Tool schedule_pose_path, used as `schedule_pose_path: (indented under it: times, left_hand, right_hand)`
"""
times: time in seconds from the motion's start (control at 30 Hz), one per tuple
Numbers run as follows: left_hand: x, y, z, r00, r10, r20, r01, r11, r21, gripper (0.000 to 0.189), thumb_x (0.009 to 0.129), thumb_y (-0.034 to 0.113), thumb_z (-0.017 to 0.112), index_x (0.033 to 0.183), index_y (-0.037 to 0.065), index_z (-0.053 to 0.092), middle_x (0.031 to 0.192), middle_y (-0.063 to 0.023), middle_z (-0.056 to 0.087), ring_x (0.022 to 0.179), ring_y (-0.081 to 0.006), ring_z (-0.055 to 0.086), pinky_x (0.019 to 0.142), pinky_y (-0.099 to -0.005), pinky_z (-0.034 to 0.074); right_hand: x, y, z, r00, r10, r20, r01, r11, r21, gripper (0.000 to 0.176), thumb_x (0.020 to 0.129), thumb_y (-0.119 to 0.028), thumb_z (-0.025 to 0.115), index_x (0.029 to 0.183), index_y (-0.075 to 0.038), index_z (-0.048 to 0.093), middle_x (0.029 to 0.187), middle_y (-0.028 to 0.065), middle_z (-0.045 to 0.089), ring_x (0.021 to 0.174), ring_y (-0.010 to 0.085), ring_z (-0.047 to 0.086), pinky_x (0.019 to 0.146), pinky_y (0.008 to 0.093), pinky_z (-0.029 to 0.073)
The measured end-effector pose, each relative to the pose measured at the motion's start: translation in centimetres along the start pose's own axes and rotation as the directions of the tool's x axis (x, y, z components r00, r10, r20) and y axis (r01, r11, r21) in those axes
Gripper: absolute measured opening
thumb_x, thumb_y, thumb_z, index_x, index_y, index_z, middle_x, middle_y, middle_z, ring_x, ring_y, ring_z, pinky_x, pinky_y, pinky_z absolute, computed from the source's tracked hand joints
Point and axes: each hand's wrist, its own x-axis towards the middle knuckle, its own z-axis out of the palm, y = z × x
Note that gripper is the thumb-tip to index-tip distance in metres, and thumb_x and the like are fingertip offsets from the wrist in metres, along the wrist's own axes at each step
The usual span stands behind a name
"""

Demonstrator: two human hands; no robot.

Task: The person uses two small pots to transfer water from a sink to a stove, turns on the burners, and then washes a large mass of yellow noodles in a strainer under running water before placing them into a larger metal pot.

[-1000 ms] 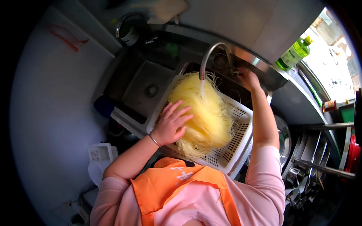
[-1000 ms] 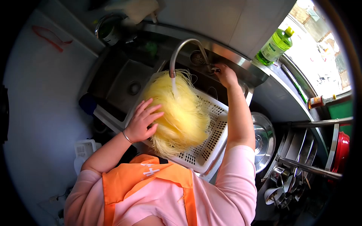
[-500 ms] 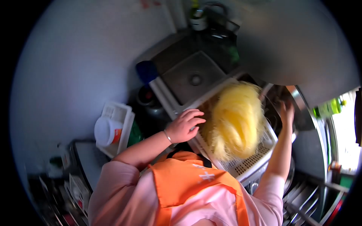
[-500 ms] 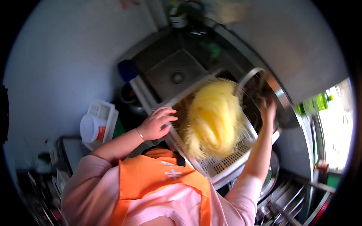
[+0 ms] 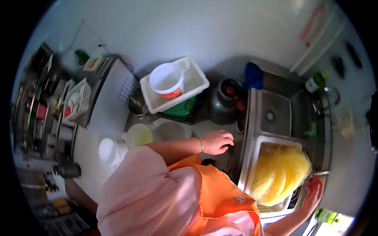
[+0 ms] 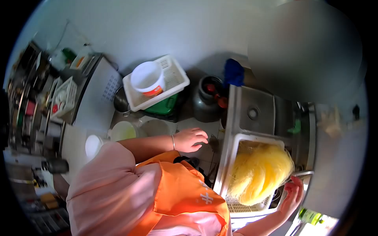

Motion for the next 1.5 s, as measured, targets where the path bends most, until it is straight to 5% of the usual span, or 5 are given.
schedule_pose_path:
  times: [0.07,0.2,0.3,0.57,1.5]
  left_hand:
    - [-2.9,-0.7,-1.4,0.998,-0.056,0.037,0.056,0.998,-0.01,0.021,0.077,0.013,0.059,0.098,0.008,0.059,0.102,-0.0054,0.056,0.095,-0.0266,0.053,0.083,-0.0363,0.044]
    - [-10.9,-1.9,-5.6,0.972,-0.22,0.076,0.222,0.975,-0.018,0.021,0.079,0.015,0.058,0.099,0.008,0.059,0.1,-0.0077,0.057,0.094,-0.0281,0.053,0.084,-0.0374,0.044]
    - [-20.1,-3.4,-8.5,0.918,-0.394,0.034,0.394,0.919,0.006,0.022,0.079,0.016,0.058,0.1,0.009,0.059,0.1,-0.0097,0.057,0.095,-0.0297,0.053,0.083,-0.0391,0.043]
    - [-47.6,-1.5,-14.8,0.522,-0.84,-0.149,0.838,0.538,-0.092,0.026,0.081,0.021,0.058,0.102,0.006,0.06,0.102,-0.0133,0.06,0.098,-0.0308,0.055,0.085,-0.0384,0.044]
    - [-61.1,2.1,-15.8,-0.327,-0.941,-0.082,0.859,-0.261,-0.44,0.034,0.084,0.028,0.055,0.109,0.005,0.06,0.104,-0.013,0.062,0.094,-0.0268,0.059,0.083,-0.0347,0.048]
  right_hand:
    - [2.2,-0.9,2.9,0.952,-0.186,0.245,0.077,0.915,0.396,0.031,0.093,-0.026,0.047,0.115,-0.005,0.053,0.105,0.0107,0.061,0.074,0.0113,0.058,0.065,0.0236,0.046]
    - [5.3,0.9,13.4,0.873,-0.401,0.277,0.358,0.141,-0.923,0.032,0.087,-0.026,0.057,0.109,-0.003,0.058,0.096,0.0121,0.061,0.084,0.0223,0.06,0.078,0.031,0.048]
    - [3.1,1.7,25.0,0.96,0.065,0.271,0.048,0.919,-0.392,0.026,0.087,-0.012,0.056,0.111,-0.001,0.058,0.103,0.0051,0.062,0.092,0.0128,0.057,0.079,0.027,0.045]
    - [-9.6,-3.1,54.6,0.286,0.255,0.924,0.373,0.858,-0.353,0.037,0.081,-0.018,0.062,0.114,-0.002,0.055,0.106,0.0157,0.061,0.089,0.0232,0.062,0.078,0.0319,0.048]
    - [-18.4,5.4,83.4,-0.371,0.471,0.8,0.7,0.708,-0.092,0.04,0.086,-0.034,0.053,0.115,-0.007,0.055,0.106,0.0135,0.063,0.098,0.0299,0.059,0.084,0.0371,0.047]
